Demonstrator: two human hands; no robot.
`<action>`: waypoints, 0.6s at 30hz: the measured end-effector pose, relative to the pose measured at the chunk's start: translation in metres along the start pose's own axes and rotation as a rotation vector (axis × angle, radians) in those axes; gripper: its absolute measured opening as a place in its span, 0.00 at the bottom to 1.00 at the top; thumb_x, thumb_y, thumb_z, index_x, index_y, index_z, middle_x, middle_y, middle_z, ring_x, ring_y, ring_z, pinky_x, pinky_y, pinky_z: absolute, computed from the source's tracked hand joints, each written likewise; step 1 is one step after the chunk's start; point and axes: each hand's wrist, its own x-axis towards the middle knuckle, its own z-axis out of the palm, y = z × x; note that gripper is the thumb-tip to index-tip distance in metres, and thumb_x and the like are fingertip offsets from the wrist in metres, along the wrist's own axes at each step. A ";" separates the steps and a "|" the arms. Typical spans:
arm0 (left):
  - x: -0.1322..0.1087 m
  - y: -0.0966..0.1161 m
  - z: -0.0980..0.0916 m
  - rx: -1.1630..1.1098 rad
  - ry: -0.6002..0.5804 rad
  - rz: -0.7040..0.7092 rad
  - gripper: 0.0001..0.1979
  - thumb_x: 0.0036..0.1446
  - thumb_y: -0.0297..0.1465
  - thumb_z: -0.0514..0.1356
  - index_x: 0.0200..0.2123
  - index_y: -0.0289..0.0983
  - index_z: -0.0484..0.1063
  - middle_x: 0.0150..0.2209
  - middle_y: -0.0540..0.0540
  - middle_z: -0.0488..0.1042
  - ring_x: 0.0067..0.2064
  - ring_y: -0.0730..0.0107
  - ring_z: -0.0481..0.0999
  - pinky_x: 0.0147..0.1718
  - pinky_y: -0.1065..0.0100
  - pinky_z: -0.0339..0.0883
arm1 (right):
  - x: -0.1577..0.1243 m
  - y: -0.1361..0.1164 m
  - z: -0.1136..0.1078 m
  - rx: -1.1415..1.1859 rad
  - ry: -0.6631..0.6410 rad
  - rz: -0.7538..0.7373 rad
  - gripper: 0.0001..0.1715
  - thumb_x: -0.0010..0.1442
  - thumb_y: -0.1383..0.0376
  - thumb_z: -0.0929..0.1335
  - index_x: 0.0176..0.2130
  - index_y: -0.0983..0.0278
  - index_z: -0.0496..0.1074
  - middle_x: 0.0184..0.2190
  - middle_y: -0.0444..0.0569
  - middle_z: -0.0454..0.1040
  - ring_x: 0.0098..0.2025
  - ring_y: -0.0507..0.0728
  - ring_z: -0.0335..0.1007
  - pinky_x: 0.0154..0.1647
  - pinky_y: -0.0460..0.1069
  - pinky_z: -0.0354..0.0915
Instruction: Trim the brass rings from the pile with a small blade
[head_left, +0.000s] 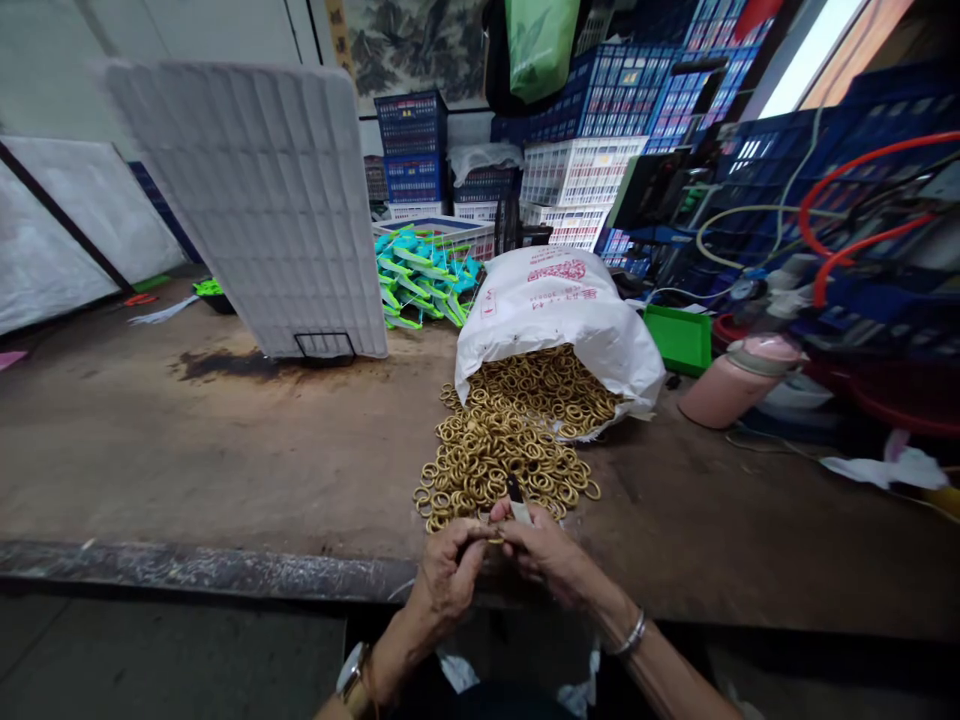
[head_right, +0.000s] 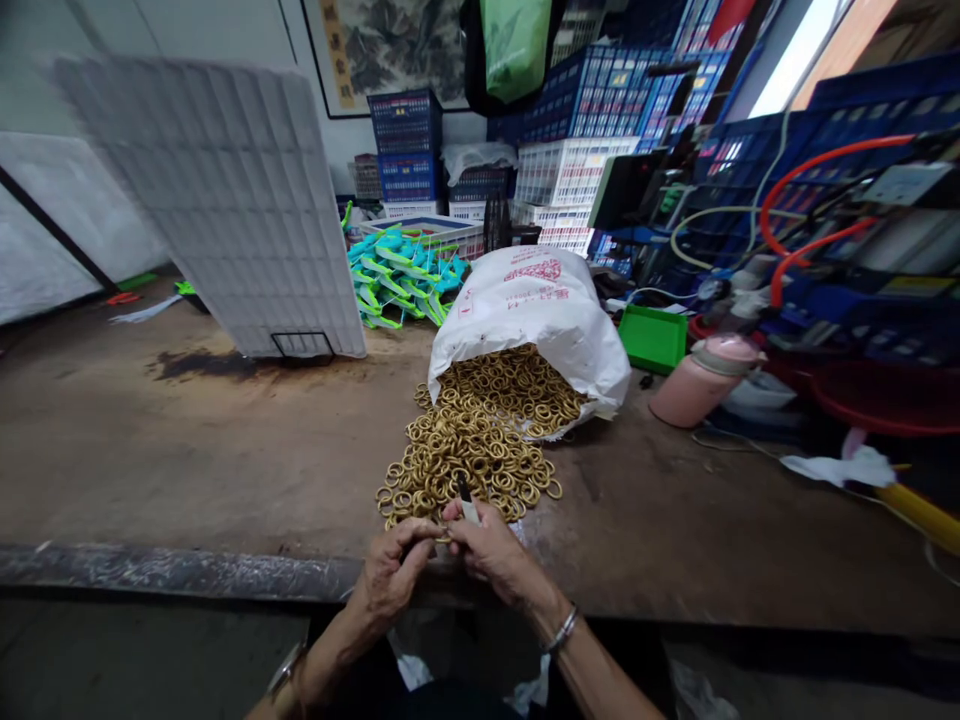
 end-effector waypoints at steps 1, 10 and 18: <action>-0.001 0.002 0.001 -0.021 0.001 -0.037 0.08 0.51 0.27 0.53 0.31 0.36 0.73 0.28 0.46 0.74 0.31 0.69 0.71 0.33 0.69 0.63 | -0.001 0.000 0.001 0.019 -0.012 0.003 0.12 0.47 0.60 0.63 0.32 0.61 0.58 0.15 0.33 0.57 0.11 0.42 0.37 0.12 0.41 0.37; -0.001 0.010 0.006 -0.422 0.095 -0.386 0.12 0.47 0.38 0.59 0.22 0.35 0.64 0.16 0.55 0.61 0.17 0.81 0.57 0.17 0.76 0.51 | 0.004 0.010 0.008 -0.329 0.126 -0.354 0.14 0.49 0.56 0.64 0.23 0.64 0.61 0.18 0.39 0.61 0.22 0.47 0.55 0.24 0.43 0.55; -0.010 0.008 0.002 -0.604 -0.072 -0.479 0.15 0.49 0.42 0.57 0.25 0.35 0.63 0.15 0.57 0.59 0.13 0.85 0.49 0.13 0.77 0.40 | 0.001 0.008 0.014 -0.271 0.139 -0.325 0.13 0.48 0.58 0.64 0.22 0.63 0.58 0.17 0.37 0.57 0.21 0.47 0.51 0.21 0.42 0.51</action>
